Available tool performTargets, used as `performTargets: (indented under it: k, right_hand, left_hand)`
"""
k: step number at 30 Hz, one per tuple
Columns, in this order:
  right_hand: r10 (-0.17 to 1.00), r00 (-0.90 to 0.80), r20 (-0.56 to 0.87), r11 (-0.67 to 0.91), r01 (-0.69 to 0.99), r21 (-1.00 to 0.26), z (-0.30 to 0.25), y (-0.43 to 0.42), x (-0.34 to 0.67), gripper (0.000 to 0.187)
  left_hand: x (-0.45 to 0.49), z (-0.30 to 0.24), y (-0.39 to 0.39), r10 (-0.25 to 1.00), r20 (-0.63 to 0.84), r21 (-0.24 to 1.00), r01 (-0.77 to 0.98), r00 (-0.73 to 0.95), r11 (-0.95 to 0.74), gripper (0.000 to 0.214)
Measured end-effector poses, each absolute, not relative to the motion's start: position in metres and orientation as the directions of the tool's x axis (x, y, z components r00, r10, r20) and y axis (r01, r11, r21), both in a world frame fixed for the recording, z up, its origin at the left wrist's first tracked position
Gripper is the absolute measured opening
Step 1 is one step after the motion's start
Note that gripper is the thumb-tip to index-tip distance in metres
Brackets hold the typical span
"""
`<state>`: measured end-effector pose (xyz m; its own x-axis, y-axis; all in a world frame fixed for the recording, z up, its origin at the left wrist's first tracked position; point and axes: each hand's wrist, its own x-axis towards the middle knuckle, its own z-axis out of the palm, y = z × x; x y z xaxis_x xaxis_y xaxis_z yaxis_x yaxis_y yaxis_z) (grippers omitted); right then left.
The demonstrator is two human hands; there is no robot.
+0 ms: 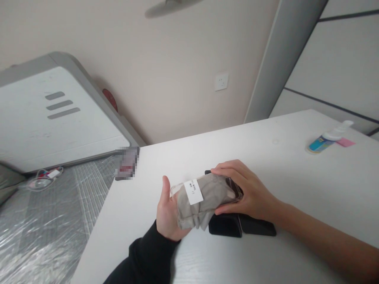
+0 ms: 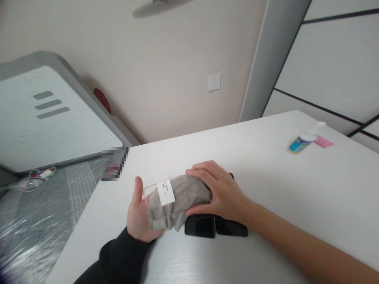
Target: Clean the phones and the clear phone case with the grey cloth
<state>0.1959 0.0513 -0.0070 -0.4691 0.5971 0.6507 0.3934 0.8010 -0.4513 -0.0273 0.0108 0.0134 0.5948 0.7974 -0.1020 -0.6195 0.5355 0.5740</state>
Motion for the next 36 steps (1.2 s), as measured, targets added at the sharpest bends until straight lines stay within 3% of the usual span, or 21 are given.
performTargets:
  k: [10,20,36]
  right_hand:
    - [0.527,-0.523,0.669,0.838,0.451,-0.308,-0.007,0.065,0.212,0.062]
    - [0.539,-0.491,0.684,0.825,0.47,-0.313,-0.011,0.07,0.216,0.065]
    - [0.475,-0.595,0.649,0.88,0.332,-0.34,-0.009,0.051,0.202,0.063]
  left_hand:
    - [-0.035,0.028,0.023,0.823,-0.034,0.705,-0.571,0.567,0.422,0.083]
    - [-0.051,0.026,0.029,0.831,-0.125,0.699,-0.546,0.543,0.461,0.077]
    - [-0.031,0.014,0.013,0.675,-0.112,0.631,-0.473,0.729,0.615,0.109]
